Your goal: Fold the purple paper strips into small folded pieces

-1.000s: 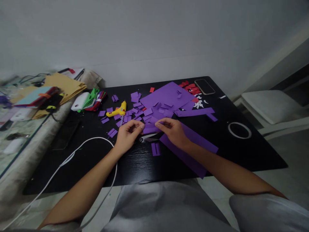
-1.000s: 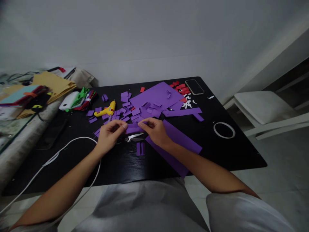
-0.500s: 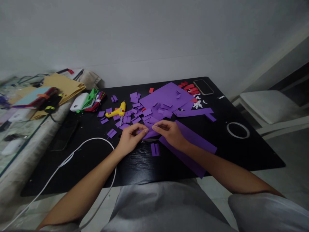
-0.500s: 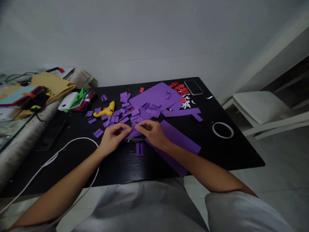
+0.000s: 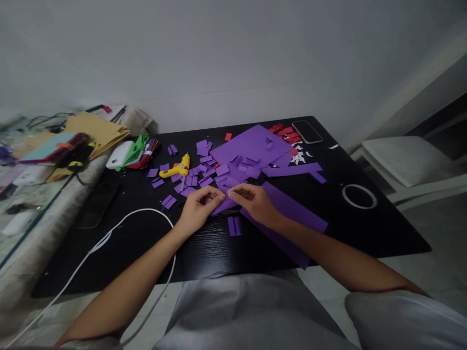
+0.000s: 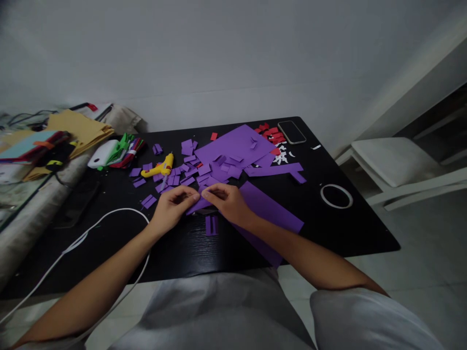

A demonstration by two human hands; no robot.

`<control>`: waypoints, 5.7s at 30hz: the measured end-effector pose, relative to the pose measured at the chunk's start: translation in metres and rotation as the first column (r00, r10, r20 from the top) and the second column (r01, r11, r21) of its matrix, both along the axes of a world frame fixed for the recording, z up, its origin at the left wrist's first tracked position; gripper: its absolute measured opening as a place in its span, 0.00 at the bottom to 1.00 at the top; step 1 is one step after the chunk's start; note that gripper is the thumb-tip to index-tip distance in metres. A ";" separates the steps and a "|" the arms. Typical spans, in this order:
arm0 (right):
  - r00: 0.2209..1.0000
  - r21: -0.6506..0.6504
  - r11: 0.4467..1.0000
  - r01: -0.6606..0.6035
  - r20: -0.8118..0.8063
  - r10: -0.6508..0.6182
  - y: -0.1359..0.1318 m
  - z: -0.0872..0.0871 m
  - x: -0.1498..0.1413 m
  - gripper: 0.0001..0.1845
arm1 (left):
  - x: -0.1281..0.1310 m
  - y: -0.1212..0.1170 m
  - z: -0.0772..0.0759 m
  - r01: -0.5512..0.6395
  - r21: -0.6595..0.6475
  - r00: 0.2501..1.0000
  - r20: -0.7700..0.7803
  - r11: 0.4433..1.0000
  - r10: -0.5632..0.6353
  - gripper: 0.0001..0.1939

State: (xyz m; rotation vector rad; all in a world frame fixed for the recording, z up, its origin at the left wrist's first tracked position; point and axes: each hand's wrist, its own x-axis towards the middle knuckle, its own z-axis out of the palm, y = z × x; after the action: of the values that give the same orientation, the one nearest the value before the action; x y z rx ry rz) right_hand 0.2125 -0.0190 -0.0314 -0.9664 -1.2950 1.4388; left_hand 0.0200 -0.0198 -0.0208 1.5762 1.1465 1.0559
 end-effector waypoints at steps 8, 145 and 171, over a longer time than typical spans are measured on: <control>0.992 -0.142 0.989 -0.044 -0.123 0.026 0.001 -0.004 -0.001 0.23 | -0.002 0.003 0.003 -0.117 -0.021 0.989 0.086 0.993 0.118 0.15; 0.934 0.157 0.988 -0.006 0.353 -0.051 0.002 0.000 0.007 0.12 | -0.011 0.000 0.000 0.153 0.308 0.919 -0.393 0.939 -0.021 0.11; 0.964 0.097 0.995 0.022 0.262 -0.047 0.001 0.004 0.008 0.12 | -0.011 -0.002 0.000 0.141 0.301 0.931 -0.365 0.943 -0.023 0.12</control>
State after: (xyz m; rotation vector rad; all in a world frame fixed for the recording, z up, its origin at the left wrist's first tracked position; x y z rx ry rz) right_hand 0.2200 -0.0183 -0.0273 -1.1407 -1.5173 1.2409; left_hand 0.0087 -0.0216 -0.0207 2.1275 1.1708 0.9589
